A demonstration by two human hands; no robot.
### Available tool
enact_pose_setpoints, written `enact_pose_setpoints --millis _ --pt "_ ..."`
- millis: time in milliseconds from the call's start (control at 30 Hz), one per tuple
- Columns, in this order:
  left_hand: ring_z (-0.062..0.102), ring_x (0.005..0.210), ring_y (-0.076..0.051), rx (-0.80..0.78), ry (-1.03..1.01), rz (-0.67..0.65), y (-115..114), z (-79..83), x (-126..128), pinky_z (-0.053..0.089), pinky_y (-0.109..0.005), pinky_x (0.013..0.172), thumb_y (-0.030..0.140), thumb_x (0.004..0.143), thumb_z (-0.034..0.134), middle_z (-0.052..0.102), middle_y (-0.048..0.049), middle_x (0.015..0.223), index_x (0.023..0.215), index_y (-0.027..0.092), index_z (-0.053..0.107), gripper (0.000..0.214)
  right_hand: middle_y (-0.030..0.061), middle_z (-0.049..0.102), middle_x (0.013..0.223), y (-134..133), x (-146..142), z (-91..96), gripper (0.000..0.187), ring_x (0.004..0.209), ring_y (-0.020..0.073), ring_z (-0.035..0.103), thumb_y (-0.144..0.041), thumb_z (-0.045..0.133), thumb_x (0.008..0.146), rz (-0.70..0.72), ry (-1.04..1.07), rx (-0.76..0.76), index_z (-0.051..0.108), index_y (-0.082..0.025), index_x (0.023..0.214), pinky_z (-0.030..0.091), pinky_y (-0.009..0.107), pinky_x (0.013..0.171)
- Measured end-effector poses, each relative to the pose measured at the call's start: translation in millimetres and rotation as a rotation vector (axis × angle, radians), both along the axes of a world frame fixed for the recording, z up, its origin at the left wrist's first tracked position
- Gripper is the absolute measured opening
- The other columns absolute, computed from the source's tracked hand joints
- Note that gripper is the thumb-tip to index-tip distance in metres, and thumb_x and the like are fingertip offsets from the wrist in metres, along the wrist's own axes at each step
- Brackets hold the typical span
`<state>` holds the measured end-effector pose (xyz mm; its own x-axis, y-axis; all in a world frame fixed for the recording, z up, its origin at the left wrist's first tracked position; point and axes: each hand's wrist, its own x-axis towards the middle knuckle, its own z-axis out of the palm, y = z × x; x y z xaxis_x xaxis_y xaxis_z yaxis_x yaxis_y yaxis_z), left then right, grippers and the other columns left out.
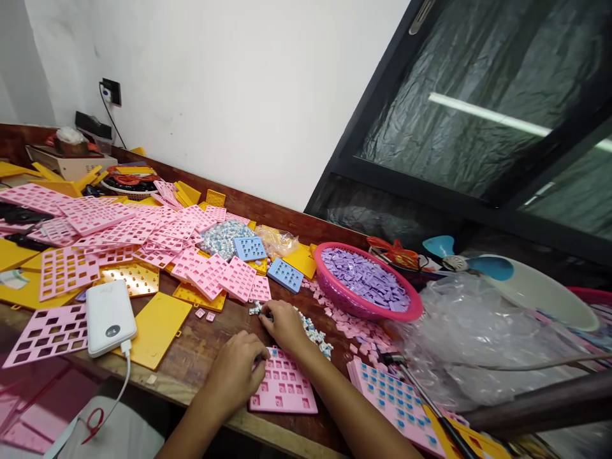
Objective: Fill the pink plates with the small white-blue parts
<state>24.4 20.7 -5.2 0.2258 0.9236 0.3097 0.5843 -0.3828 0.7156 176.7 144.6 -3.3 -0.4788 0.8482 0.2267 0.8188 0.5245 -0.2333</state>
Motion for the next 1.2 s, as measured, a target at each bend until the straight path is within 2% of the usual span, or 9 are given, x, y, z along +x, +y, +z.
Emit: enact_pose_setpoints --millis 133,233,367,500,600,800,967,1067,1200 --pt "0.058 0.096 -0.022 0.007 0.031 -0.018 -1.2 1.0 0.4 0.044 -0.035 0.088 0.014 0.091 0.056 0.070 -0.0058 0.095 0.101 0.022 0.074 0.022 0.0063 0.071 0.098 -7.2 10.1 10.9 0.015 0.092 0.0209 0.064 -0.013 0.066 0.085 0.116 0.166 -0.085 0.073 -0.020 0.097 0.046 0.032 0.084" --pt "0.057 0.096 -0.022 0.005 0.112 -0.013 -2.1 3.0 -0.8 0.043 -0.036 0.087 0.018 0.095 0.056 0.068 -0.0057 0.095 0.098 0.024 0.075 0.021 0.0066 0.071 0.103 -21.0 31.9 22.7 0.020 0.097 0.0205 0.065 -0.014 0.063 0.088 0.176 0.339 -0.145 0.075 -0.021 0.102 0.048 0.033 0.090" --pt "0.056 0.097 -0.024 0.025 0.243 0.024 -2.8 6.2 -2.7 0.041 -0.039 0.086 0.019 0.095 0.055 0.068 -0.0081 0.093 0.092 0.022 0.075 0.020 0.0057 0.073 0.097 -43.5 57.3 22.3 0.015 0.088 0.0200 0.067 -0.017 0.066 0.085 0.157 0.443 -0.262 0.076 -0.021 0.095 0.051 0.032 0.080" --pt "0.056 0.094 -0.023 -0.009 0.188 0.034 -2.7 5.6 -2.9 0.040 -0.038 0.084 0.020 0.095 0.056 0.070 -0.0068 0.092 0.093 0.023 0.075 0.019 0.0034 0.076 0.093 -55.2 60.7 7.3 0.012 0.087 0.0200 0.068 -0.018 0.070 0.083 0.164 0.456 -0.313 0.078 -0.024 0.091 0.051 0.033 0.085" --pt "0.057 0.093 -0.023 -0.014 0.157 0.045 -3.1 3.8 -2.4 0.040 -0.039 0.084 0.021 0.095 0.056 0.072 -0.0055 0.093 0.094 0.024 0.075 0.019 0.0041 0.077 0.096 -54.3 57.6 2.1 0.015 0.091 0.0210 0.069 -0.022 0.072 0.085 0.191 0.451 -0.339 0.079 -0.025 0.098 0.051 0.034 0.087" --pt "0.059 0.090 -0.022 0.023 0.159 0.058 -6.2 -3.4 -0.6 0.042 -0.038 0.083 0.019 0.097 0.055 0.073 -0.0041 0.093 0.096 0.024 0.076 0.022 0.0042 0.076 0.099 -51.4 61.4 10.3 0.015 0.095 0.0208 0.067 -0.022 0.069 0.089 0.296 0.430 -0.338 0.078 -0.026 0.100 0.048 0.034 0.089" --pt "0.060 0.091 -0.023 0.076 0.186 0.064 -9.2 -9.2 0.3 0.043 -0.038 0.082 0.017 0.099 0.052 0.074 -0.0053 0.097 0.110 0.025 0.075 0.026 0.0051 0.074 0.099 -52.2 63.9 16.5 0.012 0.094 0.0205 0.066 -0.024 0.068 0.090 0.322 0.418 -0.347 0.078 -0.024 0.096 0.048 0.034 0.088" --pt "0.059 0.089 -0.023 0.092 0.237 0.061 -9.1 -10.0 0.1 0.043 -0.039 0.080 0.018 0.099 0.054 0.073 -0.0053 0.093 0.112 0.025 0.075 0.026 0.0048 0.073 0.096 -52.1 64.3 13.7 0.012 0.091 0.0198 0.066 -0.026 0.066 0.092 0.328 0.423 -0.364 0.078 -0.024 0.094 0.048 0.034 0.086" --pt "0.058 0.086 -0.023 0.119 0.274 0.052 -8.4 -10.8 -0.4 0.042 -0.039 0.079 0.019 0.099 0.056 0.072 -0.0046 0.088 0.112 0.026 0.075 0.024 0.0054 0.074 0.097 -53.1 65.3 5.0 0.013 0.092 0.0206 0.065 -0.029 0.067 0.093 0.293 0.417 -0.310 0.079 -0.025 0.094 0.047 0.035 0.088"
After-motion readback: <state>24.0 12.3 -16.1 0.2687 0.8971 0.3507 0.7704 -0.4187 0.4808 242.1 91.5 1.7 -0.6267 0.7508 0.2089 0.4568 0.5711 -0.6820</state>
